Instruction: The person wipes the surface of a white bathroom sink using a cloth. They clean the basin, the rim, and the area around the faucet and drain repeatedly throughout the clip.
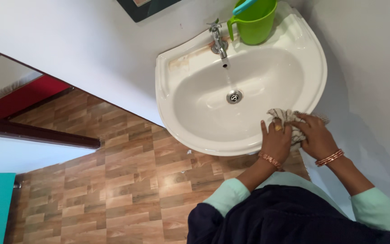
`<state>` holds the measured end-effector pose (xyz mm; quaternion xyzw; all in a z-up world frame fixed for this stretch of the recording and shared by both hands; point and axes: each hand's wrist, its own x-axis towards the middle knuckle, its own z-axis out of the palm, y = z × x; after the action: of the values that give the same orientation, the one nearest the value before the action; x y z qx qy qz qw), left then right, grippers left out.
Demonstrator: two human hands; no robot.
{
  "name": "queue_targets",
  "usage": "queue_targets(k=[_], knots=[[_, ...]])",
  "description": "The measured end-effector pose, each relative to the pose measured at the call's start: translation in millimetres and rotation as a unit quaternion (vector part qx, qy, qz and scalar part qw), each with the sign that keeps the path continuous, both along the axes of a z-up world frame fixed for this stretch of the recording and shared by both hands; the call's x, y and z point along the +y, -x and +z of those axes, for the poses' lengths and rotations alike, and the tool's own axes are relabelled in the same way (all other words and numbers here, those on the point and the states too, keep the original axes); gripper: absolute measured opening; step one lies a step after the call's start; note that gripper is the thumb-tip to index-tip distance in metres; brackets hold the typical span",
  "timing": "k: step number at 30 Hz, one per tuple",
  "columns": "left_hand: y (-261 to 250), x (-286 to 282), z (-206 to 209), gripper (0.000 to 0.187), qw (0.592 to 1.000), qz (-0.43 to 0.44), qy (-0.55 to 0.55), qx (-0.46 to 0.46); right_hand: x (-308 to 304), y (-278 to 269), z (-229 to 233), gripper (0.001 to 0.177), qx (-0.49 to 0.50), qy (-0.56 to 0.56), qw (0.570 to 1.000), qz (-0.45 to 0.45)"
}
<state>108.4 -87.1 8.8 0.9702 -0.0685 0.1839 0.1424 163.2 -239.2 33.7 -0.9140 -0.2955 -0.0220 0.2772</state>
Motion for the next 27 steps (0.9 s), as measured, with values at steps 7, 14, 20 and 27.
queue_targets(k=[7,14,20,27], knots=[[-5,-3,5,0.038,0.999,0.021,0.03,0.018,0,-13,22,0.063,0.044,0.068,0.997,0.011],[-88,-37,11,0.036,0.994,0.047,0.049,0.085,-15,-86,11,0.054,-0.001,0.001,0.999,-0.043],[-191,-49,8,0.035,0.987,0.081,0.039,0.136,-13,-179,6,0.049,-0.05,-0.043,0.995,-0.068],[-306,-4,20,0.044,0.991,0.112,0.024,-0.072,38,-281,24,0.057,-0.108,-0.126,0.981,-0.097]])
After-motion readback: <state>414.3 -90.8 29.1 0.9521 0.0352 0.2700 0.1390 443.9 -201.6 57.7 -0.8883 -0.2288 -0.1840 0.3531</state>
